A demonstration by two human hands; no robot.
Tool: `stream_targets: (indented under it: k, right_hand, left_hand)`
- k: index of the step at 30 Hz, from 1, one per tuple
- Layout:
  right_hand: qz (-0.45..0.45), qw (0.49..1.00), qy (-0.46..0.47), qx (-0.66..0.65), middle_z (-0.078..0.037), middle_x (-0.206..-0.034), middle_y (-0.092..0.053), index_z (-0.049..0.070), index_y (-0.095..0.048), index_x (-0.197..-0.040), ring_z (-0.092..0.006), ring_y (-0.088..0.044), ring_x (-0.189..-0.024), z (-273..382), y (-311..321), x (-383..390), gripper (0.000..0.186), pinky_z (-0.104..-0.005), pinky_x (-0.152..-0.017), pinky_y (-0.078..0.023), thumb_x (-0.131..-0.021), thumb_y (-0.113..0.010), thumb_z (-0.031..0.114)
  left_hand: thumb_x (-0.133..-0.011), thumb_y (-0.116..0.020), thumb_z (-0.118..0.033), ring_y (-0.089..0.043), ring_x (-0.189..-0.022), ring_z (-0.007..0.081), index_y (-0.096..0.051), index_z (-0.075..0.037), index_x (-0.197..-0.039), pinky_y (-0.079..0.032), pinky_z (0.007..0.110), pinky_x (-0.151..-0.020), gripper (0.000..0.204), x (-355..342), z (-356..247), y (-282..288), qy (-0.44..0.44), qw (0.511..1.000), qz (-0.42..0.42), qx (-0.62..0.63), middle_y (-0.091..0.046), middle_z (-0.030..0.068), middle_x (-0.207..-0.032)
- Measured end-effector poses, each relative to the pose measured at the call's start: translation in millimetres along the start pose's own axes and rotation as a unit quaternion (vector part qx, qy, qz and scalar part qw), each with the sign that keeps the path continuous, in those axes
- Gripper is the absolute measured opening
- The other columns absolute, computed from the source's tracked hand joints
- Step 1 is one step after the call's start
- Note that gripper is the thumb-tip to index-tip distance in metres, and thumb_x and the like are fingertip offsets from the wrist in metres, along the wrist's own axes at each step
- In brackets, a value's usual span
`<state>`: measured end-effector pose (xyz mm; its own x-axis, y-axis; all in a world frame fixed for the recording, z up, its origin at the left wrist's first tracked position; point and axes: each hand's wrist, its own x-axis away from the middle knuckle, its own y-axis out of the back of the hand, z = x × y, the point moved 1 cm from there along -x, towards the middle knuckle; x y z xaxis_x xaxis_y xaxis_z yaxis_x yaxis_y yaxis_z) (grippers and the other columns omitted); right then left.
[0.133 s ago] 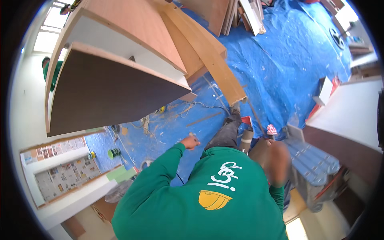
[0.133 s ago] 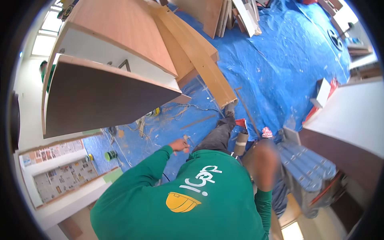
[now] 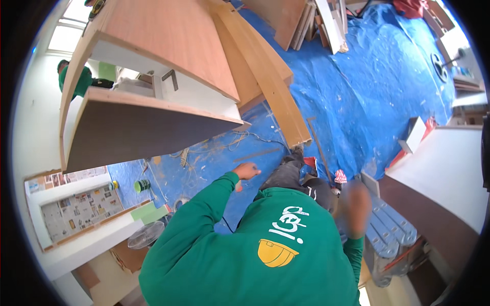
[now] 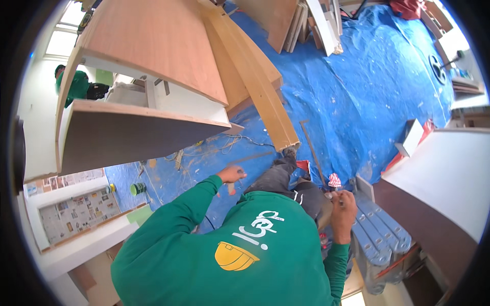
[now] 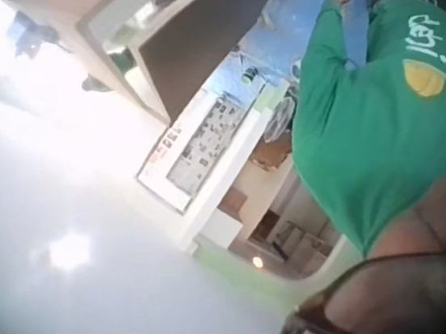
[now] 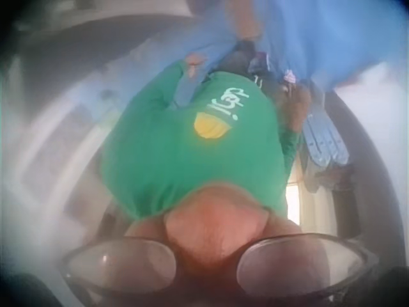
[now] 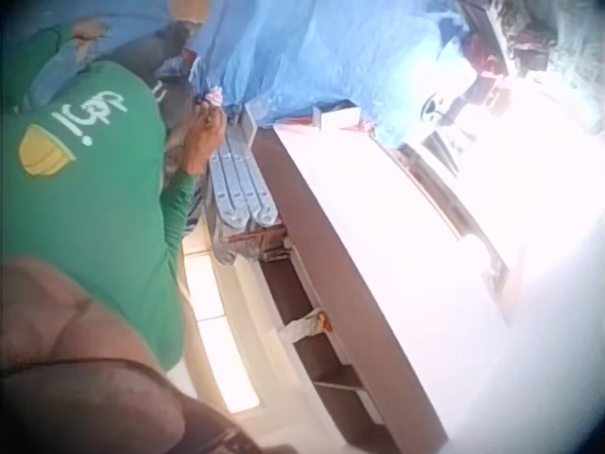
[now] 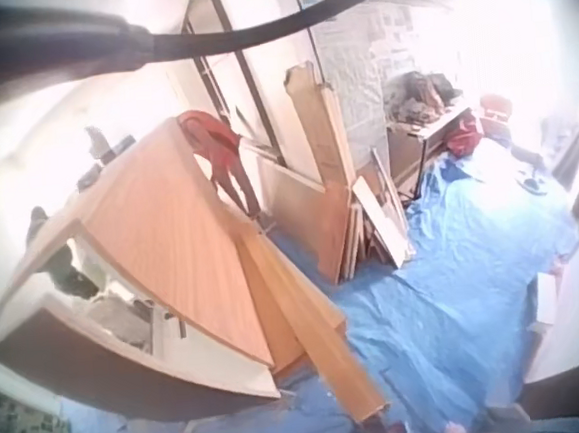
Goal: The person measures a wooden board using a metal square and marks it with a pencil. They then use a hand saw to cut the board along the marked line. Finally, the person carries the cut piece of wood and places it against a wall.
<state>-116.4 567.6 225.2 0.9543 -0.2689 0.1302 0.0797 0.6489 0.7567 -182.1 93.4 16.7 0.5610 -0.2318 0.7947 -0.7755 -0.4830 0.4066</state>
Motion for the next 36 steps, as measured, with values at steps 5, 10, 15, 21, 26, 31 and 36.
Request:
stream_targets:
  k: [5, 10, 15, 21, 26, 31, 36]
  right_hand:
    - [0.025, 0.995, -0.095, -0.029, -0.015, -0.074, -0.071, -0.002, -0.069, -0.098, -0.0239, -0.069, -0.067, -99, -9, -50, 0.029, -0.0408, -0.067, -0.052, -0.109, -0.062, 0.024]
    - [0.086, 0.978, -0.092, 0.166, -0.027, -0.114, -0.075, -0.006, -0.065, -0.134, -0.0429, -0.070, -0.109, -289, -31, -61, 0.051, -0.0532, -0.098, -0.052, -0.106, -0.060, 0.036]
    - [0.390, 0.883, 0.016, 0.259, -0.019, -0.106, -0.076, 0.002, -0.071, -0.123, -0.0378, -0.072, -0.101, -376, -9, -148, 0.044, -0.0520, -0.089, -0.054, -0.099, -0.065, 0.038]
    - [0.459, 0.615, 0.403, 0.499, -0.011, -0.097, -0.077, 0.010, -0.079, -0.108, -0.0316, -0.075, -0.092, -415, 52, -399, 0.035, -0.0505, -0.077, -0.057, -0.092, -0.071, 0.041]
    - [0.237, 0.696, 0.460, 0.498, -0.007, -0.083, -0.078, 0.015, -0.080, -0.088, -0.0296, -0.076, -0.077, -343, 82, -607, 0.015, -0.0497, -0.066, -0.056, -0.094, -0.067, 0.021]
    - [0.393, 0.888, 0.101, 0.216, -0.014, -0.075, -0.075, 0.002, -0.076, -0.089, -0.0243, -0.072, -0.059, -138, -12, -565, 0.028, -0.0419, -0.053, -0.060, -0.099, -0.068, 0.026]
    - [0.419, 0.857, 0.199, 0.225, -0.010, -0.065, -0.068, 0.001, -0.069, -0.089, -0.0182, -0.064, -0.048, -42, -99, -436, 0.034, -0.0355, -0.042, -0.054, -0.104, -0.064, 0.031]
  left_hand:
    - [-0.099, -0.075, -0.044, -0.072, -0.081, 0.0213, -0.076, -0.001, -0.123, -0.057, 0.039, -0.074, 0.049, -18, -32, 22, 0.038, 0.990, -0.055, 0.122, -0.077, 0.0134, -0.096]
    - [-0.099, -0.075, -0.045, -0.070, -0.075, 0.0187, -0.076, -0.001, -0.118, -0.056, 0.037, -0.069, 0.048, -34, -72, 22, 0.080, 0.974, -0.110, 0.182, -0.076, 0.0111, -0.089]
    - [-0.100, -0.072, -0.044, -0.070, -0.072, 0.0193, -0.076, 0.000, -0.115, -0.057, 0.037, -0.069, 0.047, -29, -63, -54, 0.141, 0.885, -0.313, 0.314, -0.075, 0.0102, -0.087]
    - [-0.100, -0.074, -0.040, -0.070, -0.070, 0.0184, -0.076, 0.000, -0.105, -0.057, 0.036, -0.063, 0.041, 20, -127, -174, 0.254, 0.788, -0.309, 0.468, -0.073, 0.0097, -0.085]
    - [-0.099, -0.075, -0.037, -0.069, -0.071, 0.0162, -0.075, 0.001, -0.099, -0.057, 0.034, -0.060, 0.038, 49, -159, -265, 0.271, 0.740, -0.201, 0.582, -0.073, 0.0108, -0.086]
    - [-0.101, -0.070, -0.025, -0.074, -0.078, 0.0184, -0.077, 0.000, -0.113, -0.060, 0.037, -0.066, 0.029, 88, -121, -373, 0.205, 0.876, -0.301, 0.315, -0.076, 0.0102, -0.095]
    - [-0.107, -0.062, -0.020, -0.077, -0.103, 0.0259, -0.072, -0.006, -0.136, -0.060, 0.041, -0.091, 0.034, 141, -82, -266, 0.162, 0.738, -0.460, 0.468, -0.079, 0.0128, -0.114]
